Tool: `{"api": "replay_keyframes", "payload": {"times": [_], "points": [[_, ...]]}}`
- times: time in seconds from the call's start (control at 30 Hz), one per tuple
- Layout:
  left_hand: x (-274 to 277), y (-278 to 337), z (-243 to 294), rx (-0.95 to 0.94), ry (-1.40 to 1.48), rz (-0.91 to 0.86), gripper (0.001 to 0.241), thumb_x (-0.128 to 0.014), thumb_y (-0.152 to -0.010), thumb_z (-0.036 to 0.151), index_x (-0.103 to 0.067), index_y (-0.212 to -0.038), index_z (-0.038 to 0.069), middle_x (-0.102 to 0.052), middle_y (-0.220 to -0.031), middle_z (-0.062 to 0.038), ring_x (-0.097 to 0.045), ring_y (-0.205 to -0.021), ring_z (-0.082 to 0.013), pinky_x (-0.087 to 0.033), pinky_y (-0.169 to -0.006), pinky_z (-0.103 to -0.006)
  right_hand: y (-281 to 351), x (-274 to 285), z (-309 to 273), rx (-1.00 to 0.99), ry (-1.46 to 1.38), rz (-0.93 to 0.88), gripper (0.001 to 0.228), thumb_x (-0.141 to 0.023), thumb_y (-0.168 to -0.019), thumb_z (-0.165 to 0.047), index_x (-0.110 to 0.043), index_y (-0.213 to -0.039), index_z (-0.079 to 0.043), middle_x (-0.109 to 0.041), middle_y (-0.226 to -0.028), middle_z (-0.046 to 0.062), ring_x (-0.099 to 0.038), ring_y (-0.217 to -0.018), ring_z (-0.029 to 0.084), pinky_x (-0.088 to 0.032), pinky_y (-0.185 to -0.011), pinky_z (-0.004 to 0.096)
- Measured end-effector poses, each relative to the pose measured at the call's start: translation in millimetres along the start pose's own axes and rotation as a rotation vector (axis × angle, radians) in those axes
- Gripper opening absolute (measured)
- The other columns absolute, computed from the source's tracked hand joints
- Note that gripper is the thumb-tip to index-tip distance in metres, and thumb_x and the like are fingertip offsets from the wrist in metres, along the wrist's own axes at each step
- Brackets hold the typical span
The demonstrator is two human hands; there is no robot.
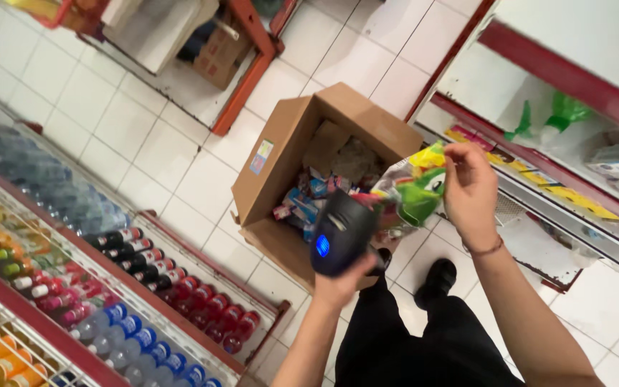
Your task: The person repeatedly picks snack packages from a cardboard box, scans their barcodes with a handheld scanner, and places them on a nearby shelf. The process is repeated for multiple items throughout the clip.
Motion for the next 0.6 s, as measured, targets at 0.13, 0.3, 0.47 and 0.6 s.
{"api": "replay_keyframes", "payload": {"times": [0.13,0.3,0.47,0.6], "points": [[-39,-5,89,-0.376,-0.079,-0.244,0.077,-0.079,-0.075,0.026,-0.052,-0.142,-0.001,-0.059,-0.145,-0.012,-0.056,-0.137,-0.0286,-0.035,-0.12,-0.0473,20,1,-28,-0.577,-0.581,-0.211,0.048,-0.046,-0.104,-0.045,-0.06,-0.126,-0.005,-0.072,-0.107,0.008,-0.069,-0.092,0.018,-0.058,-0.077,0.037],[-96,3,150,-0.784,-0.811,-0.495,0.054,-0.07,-0.086,0.026,-0.068,-0.133,-0.001,-0.056,-0.153,-0.012,-0.052,-0.149,-0.0319,-0.026,-0.127,-0.0654,55,34,-65,-0.597,-0.79,-0.222,0.066,-0.059,-0.092,-0.051,-0.051,-0.143,-0.009,-0.068,-0.128,0.006,-0.067,-0.113,0.02,-0.055,-0.096,0.039],[-138,23,158,-0.937,-0.939,-0.606,0.046,-0.064,-0.092,0.021,-0.071,-0.131,-0.001,-0.055,-0.155,-0.009,-0.05,-0.149,-0.0256,-0.024,-0.126,-0.0671,68,93,-62,-0.534,-0.777,-0.009,0.055,-0.062,-0.098,-0.03,-0.053,-0.144,-0.001,-0.065,-0.129,0.012,-0.064,-0.111,0.025,-0.052,-0.095,0.042],[-168,38,151,-1.026,-0.992,-0.624,0.041,-0.067,-0.097,0.018,-0.07,-0.136,0.004,-0.054,-0.157,-0.003,-0.051,-0.148,-0.0197,-0.025,-0.131,-0.0579,80,141,-64,-0.461,-0.823,0.192,0.053,-0.059,-0.093,-0.022,-0.053,-0.142,-0.001,-0.065,-0.134,0.01,-0.063,-0.12,0.024,-0.05,-0.105,0.042]]}}
Point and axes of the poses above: each hand's wrist, its own y-axis away from the middle knuckle, its own x-axis out of the back of the hand, z = x × y, the point moved 5 cm from there along -y, towards the middle knuckle
